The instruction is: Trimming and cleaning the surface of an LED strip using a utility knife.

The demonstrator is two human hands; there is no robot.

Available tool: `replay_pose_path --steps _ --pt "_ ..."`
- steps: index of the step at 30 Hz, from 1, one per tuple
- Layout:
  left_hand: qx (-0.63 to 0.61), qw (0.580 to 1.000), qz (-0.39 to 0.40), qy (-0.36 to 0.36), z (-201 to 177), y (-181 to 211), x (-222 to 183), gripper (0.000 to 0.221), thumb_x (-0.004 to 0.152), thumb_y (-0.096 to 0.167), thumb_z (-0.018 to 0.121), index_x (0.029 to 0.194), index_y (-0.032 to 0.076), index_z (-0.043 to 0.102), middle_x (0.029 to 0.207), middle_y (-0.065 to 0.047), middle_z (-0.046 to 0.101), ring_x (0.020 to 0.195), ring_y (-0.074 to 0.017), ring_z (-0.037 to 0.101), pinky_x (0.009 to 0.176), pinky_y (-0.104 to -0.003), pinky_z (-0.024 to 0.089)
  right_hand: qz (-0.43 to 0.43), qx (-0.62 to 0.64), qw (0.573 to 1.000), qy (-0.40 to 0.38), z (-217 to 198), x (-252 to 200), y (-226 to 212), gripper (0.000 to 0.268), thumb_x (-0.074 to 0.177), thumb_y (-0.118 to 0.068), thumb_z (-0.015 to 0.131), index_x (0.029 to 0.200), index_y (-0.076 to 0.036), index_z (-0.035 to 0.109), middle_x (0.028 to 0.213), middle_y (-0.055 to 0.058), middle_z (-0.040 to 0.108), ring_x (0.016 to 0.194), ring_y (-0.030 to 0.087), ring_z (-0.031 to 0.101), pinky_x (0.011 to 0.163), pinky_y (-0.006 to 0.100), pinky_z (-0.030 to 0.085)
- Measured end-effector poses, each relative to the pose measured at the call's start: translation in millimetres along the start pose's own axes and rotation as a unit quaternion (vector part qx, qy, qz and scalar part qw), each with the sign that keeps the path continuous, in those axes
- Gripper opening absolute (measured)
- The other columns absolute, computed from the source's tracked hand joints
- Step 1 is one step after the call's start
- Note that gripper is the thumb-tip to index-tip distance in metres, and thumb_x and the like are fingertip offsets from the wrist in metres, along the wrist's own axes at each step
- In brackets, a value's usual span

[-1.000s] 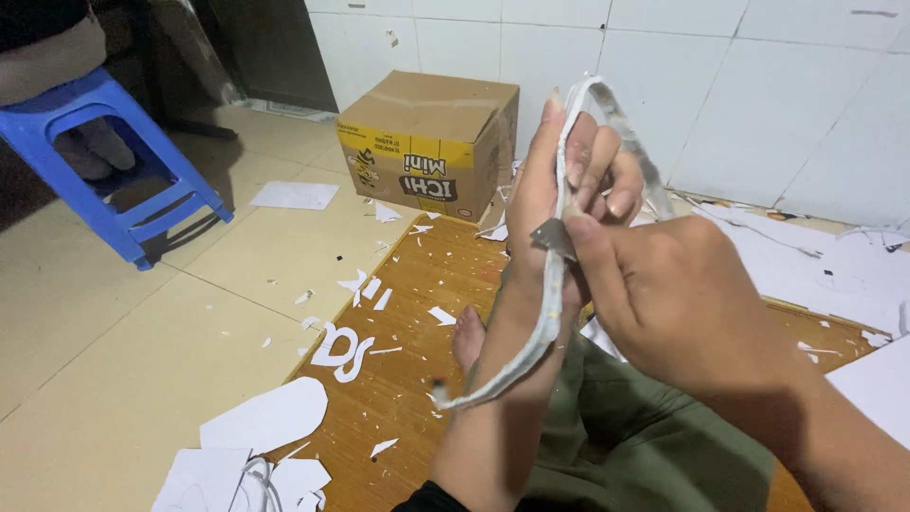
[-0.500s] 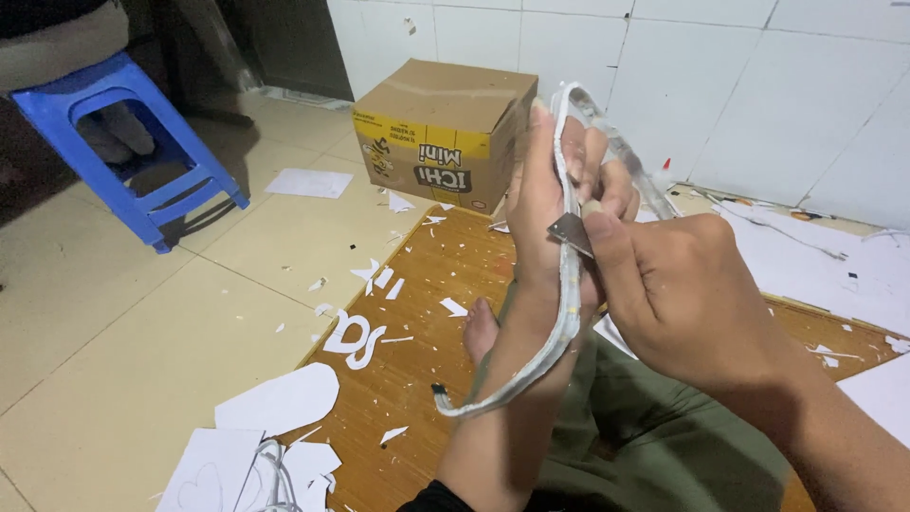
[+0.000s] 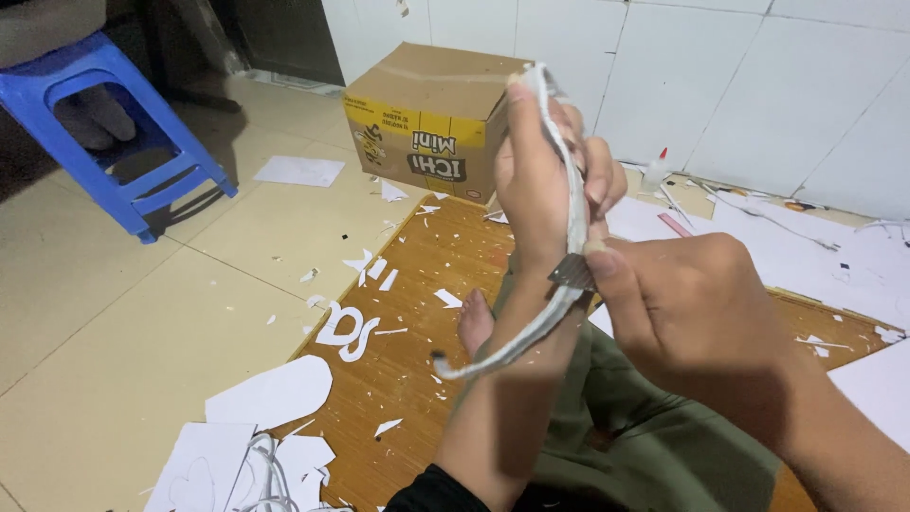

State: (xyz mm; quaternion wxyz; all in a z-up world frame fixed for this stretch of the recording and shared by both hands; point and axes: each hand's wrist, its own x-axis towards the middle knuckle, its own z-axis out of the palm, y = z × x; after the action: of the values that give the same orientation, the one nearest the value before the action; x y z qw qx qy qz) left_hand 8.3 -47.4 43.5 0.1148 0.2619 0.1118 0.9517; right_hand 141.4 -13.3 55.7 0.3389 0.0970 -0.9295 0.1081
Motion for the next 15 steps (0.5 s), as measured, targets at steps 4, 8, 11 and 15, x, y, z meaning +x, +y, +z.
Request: replay_pose_path --steps 4,8,11,15 --pt "-0.023 0.997 0.053 0.045 3 -3 3 0.044 0.109 0.042 0.039 0.075 0.015 0.046 0.055 0.006 0.036 0.031 -0.0048 0.034 0.024 -0.024 0.023 -0.038 -0.034 0.996 0.074 11 -3 1 0.032 0.094 -0.002 0.057 0.065 -0.003 0.07 0.057 0.01 0.064 0.038 0.026 0.045 0.042 0.038 0.036" --pt "0.004 0.992 0.064 0.105 8 0 2 0.043 0.109 0.049 0.034 0.086 0.014 0.044 0.045 0.009 0.033 0.029 -0.0048 0.029 0.025 -0.022 0.02 -0.047 0.026 0.996 0.067 17 -2 3 0.038 0.095 -0.02 0.047 0.062 -0.01 0.062 0.046 0.002 0.053 0.033 0.017 0.036 0.036 0.034 0.028" --pt "0.04 0.983 0.084 0.16 11 4 1 0.046 0.108 0.053 0.034 0.085 0.014 0.043 0.043 0.008 0.033 0.029 -0.0054 0.026 0.03 -0.023 0.032 0.086 0.118 0.989 0.034 11 0 -8 0.033 0.087 -0.03 0.059 0.065 -0.008 0.07 0.042 0.0 0.053 0.033 0.015 0.037 0.037 0.031 0.028" --pt "0.272 0.944 0.149 0.116 -14 0 9 0.047 0.109 0.044 0.031 0.084 0.011 0.053 0.06 0.006 0.048 0.039 -0.0062 0.046 0.032 -0.023 0.042 0.186 0.255 0.949 -0.005 10 0 -4 0.019 0.09 -0.011 0.066 0.073 -0.005 0.074 0.042 -0.001 0.05 0.037 0.011 0.035 0.037 0.029 0.023"
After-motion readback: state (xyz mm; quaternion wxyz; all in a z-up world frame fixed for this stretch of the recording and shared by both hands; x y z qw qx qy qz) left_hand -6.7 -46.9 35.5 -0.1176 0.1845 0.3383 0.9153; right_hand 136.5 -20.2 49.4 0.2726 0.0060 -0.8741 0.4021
